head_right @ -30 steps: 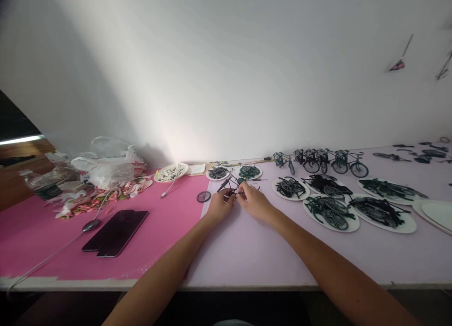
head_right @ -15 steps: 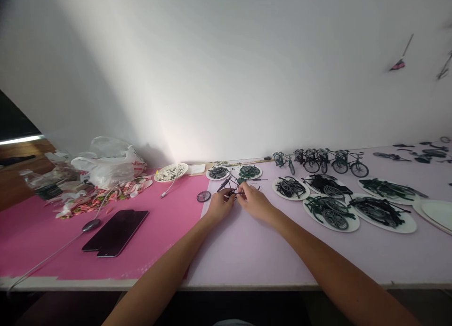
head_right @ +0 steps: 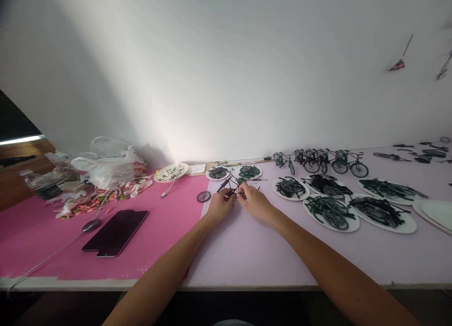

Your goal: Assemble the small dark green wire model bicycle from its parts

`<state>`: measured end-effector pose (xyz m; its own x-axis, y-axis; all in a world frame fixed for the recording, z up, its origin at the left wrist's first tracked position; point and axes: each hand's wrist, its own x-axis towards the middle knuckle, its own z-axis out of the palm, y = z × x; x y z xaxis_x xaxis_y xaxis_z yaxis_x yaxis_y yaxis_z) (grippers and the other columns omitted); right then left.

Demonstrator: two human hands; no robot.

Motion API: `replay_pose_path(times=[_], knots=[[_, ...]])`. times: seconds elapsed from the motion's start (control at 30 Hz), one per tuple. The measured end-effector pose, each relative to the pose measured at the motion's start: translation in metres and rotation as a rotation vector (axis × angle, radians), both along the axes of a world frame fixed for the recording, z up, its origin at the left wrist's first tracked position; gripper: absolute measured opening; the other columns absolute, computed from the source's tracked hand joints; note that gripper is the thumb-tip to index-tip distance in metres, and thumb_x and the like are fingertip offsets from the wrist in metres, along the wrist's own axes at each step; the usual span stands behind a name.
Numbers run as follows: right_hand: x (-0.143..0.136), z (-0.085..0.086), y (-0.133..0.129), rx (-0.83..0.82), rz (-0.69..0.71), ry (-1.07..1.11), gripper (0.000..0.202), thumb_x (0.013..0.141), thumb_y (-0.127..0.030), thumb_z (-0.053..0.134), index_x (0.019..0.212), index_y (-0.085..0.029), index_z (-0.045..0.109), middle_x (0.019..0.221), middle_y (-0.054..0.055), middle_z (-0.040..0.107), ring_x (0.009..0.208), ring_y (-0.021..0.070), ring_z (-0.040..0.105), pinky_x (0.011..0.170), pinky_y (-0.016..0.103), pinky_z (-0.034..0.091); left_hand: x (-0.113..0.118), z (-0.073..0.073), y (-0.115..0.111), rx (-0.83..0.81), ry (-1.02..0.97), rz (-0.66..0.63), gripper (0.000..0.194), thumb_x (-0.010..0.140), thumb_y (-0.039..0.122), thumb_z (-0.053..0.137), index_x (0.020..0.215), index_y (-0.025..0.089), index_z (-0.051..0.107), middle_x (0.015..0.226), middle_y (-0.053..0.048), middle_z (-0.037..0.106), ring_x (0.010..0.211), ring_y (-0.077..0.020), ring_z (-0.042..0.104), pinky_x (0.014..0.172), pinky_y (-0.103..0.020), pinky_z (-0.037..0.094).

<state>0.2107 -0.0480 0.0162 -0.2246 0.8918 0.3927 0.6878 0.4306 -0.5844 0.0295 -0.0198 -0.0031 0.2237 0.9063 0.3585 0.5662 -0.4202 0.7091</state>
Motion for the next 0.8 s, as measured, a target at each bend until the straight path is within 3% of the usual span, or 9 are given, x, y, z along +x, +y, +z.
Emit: replay_pose_path(times=[0.3, 0.47, 0.8], knots=[[-0.0007, 0.0041, -0.0010, -0.010, -0.016, -0.014, 0.011, 0.098, -0.034, 0.052, 0.093, -0.025, 0.048, 0.095, 0.003, 0.069, 0.083, 0.0210, 0.064, 0.073, 0.031, 0.045, 0.0001, 0.0009, -0.0015, 0.009, -0.002, 0.005, 0.030, 0.094, 0.030, 0.058, 0.117, 0.017, 0.073, 0.100, -0.008, 0.078, 0.075, -0.0174, 0.069, 0.072, -0.027, 0.052], [-0.0006, 0.0050, -0.0003, 0.040, -0.028, -0.065, 0.021, 0.099, -0.039, 0.050, 0.084, -0.025, 0.049, 0.080, 0.001, 0.062, 0.077, 0.0212, 0.059, 0.070, 0.030, 0.041, 0.0010, 0.0003, -0.0019, 0.014, -0.008, -0.004, 0.030, 0.094, 0.029, 0.058, 0.117, 0.018, 0.074, 0.099, -0.008, 0.078, 0.074, -0.0175, 0.068, 0.073, -0.028, 0.052], [0.0007, 0.0063, 0.0021, 0.068, -0.049, -0.080, 0.037, 0.102, -0.043, 0.047, 0.070, -0.023, 0.048, 0.076, 0.004, 0.063, 0.080, 0.0224, 0.058, 0.066, 0.029, 0.036, 0.0020, 0.0005, -0.0024, 0.024, 0.001, -0.023, 0.030, 0.089, 0.028, 0.063, 0.115, 0.018, 0.074, 0.098, -0.007, 0.077, 0.072, -0.0159, 0.066, 0.071, -0.026, 0.052]])
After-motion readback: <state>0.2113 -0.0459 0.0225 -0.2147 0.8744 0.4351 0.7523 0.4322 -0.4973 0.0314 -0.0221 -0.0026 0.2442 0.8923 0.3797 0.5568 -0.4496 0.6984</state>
